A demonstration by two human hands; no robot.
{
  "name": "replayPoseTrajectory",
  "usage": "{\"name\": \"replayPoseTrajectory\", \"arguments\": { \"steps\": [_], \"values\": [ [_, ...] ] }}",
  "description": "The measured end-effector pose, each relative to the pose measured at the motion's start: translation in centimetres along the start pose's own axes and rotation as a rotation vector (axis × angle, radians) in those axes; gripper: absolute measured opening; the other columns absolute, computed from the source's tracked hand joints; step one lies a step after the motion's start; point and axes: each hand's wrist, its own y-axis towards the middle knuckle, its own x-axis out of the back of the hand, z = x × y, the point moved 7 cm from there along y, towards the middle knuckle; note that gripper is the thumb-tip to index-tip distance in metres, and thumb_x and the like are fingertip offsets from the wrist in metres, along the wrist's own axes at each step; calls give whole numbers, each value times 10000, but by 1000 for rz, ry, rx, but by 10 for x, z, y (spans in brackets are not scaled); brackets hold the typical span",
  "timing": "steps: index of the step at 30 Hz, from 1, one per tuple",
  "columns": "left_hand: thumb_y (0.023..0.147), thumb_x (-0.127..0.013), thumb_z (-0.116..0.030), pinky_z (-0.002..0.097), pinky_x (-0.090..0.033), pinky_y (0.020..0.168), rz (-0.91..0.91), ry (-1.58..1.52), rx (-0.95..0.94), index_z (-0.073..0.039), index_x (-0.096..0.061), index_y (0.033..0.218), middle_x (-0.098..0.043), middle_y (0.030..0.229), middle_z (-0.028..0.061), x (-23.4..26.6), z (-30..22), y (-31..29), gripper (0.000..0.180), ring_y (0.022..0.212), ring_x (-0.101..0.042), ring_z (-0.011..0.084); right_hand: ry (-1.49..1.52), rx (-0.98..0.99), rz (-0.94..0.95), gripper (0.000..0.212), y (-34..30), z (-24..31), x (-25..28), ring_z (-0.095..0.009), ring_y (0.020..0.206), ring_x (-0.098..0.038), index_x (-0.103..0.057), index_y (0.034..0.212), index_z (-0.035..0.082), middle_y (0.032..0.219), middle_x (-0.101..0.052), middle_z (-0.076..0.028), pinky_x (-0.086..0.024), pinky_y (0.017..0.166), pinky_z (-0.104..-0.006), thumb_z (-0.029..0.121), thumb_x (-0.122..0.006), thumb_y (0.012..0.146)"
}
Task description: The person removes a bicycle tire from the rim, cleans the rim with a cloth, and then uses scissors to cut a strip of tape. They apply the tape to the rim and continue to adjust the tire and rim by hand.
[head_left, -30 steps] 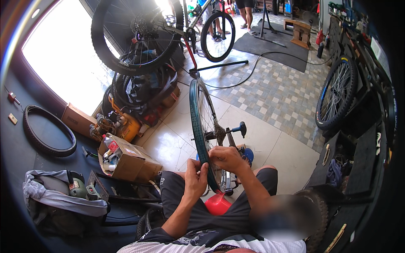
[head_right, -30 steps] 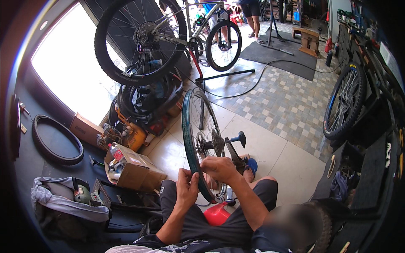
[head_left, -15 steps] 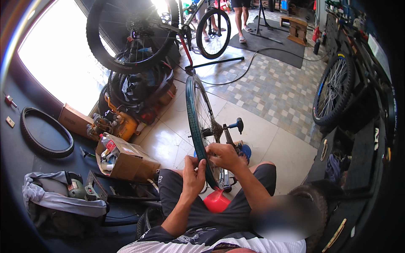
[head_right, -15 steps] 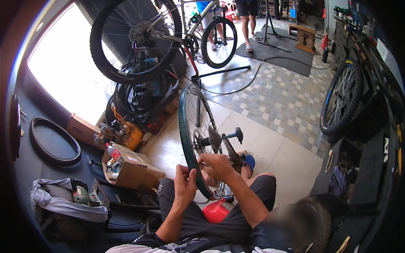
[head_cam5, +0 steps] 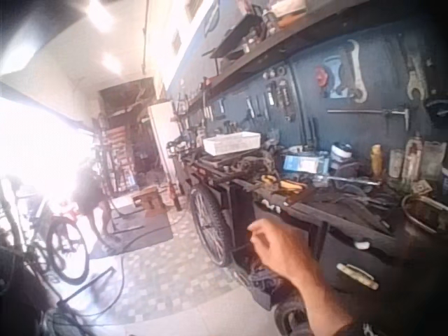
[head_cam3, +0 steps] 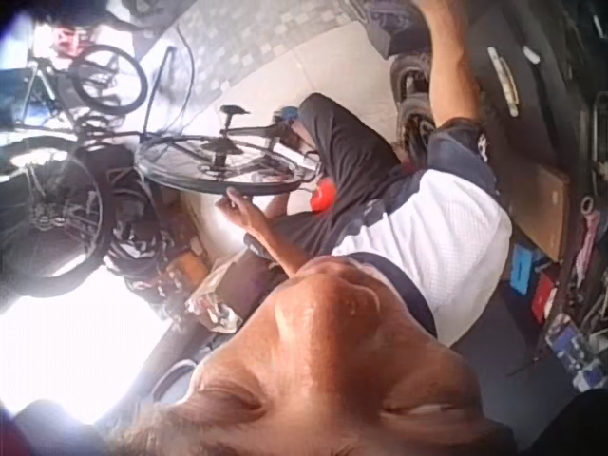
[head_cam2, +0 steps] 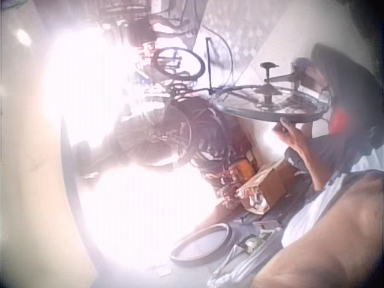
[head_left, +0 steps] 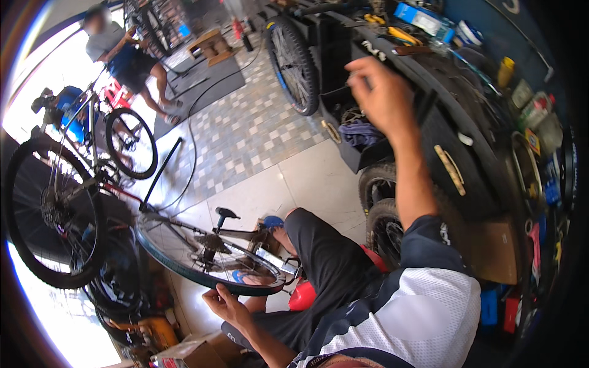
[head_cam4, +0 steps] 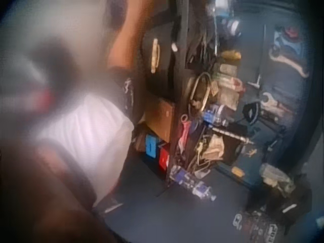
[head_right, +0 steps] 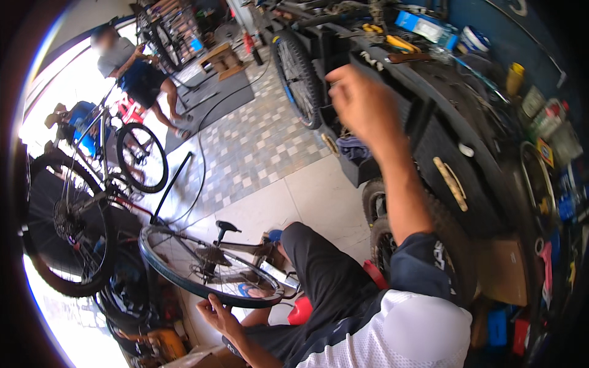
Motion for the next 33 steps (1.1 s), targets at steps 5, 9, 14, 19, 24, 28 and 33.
{"name": "replayPoseTrajectory", "arguments": {
  "steps": [5,9,14,19,24,28,33],
  "values": [
    [1070,-655,-382,248,-415,627,4,-52,40,-27,-495,996,-464,901,30,0,-7,2,396,779,-448,113,-712,-384,2,192,12,-80,122,-397,1067,-706,-743,1128,164,1101,-760,-142,-554,880,-502,242,-633,993],
    [1097,-601,-376,272,-580,670,51,-129,49,-43,-503,1069,-525,955,45,-1,-4,6,348,847,-561,110,-685,-529,182,253,8,-135,142,-393,1128,-700,-766,1175,201,1194,-750,-147,-550,956,-501,237,-617,974],
    [1119,-552,-370,294,-621,699,57,-175,89,-61,-518,1101,-571,1001,57,6,1,7,311,885,-607,115,-633,-622,-13,280,8,-127,162,-398,1181,-677,-755,1199,196,1229,-739,-168,-540,990,-505,268,-604,974],
    [1124,-535,-320,311,-629,727,44,-231,102,-66,-564,1149,-644,1057,87,8,-5,1,257,902,-664,140,-662,-512,-79,291,7,-131,182,-378,1141,-701,-738,1218,135,1199,-753,-154,-544,968,-461,262,-607,992],
    [1123,-529,-294,337,-623,776,16,-313,133,-67,-563,1141,-645,1060,91,9,9,0,230,944,-672,167,-249,-317,-70,226,-4,-156,178,-202,978,-737,-750,1151,52,1049,-776,-124,-548,876,-339,173,-660,981],
    [1138,-495,-300,363,-629,804,-42,-274,185,-58,-565,1148,-697,1131,125,21,14,-2,252,1011,-704,213,803,-355,-235,208,-16,-91,121,1,621,-378,-737,1196,29,728,-512,70,-261,506,-197,126,-618,1055],
    [1112,-565,-357,334,-625,699,-56,-580,249,-59,-649,1058,-740,981,111,4,19,-8,314,856,-733,188,1842,-783,215,160,-73,-43,-65,-102,724,-532,-652,1148,-2,846,-567,-21,-434,564,-222,97,-623,1026]
  ]
}}
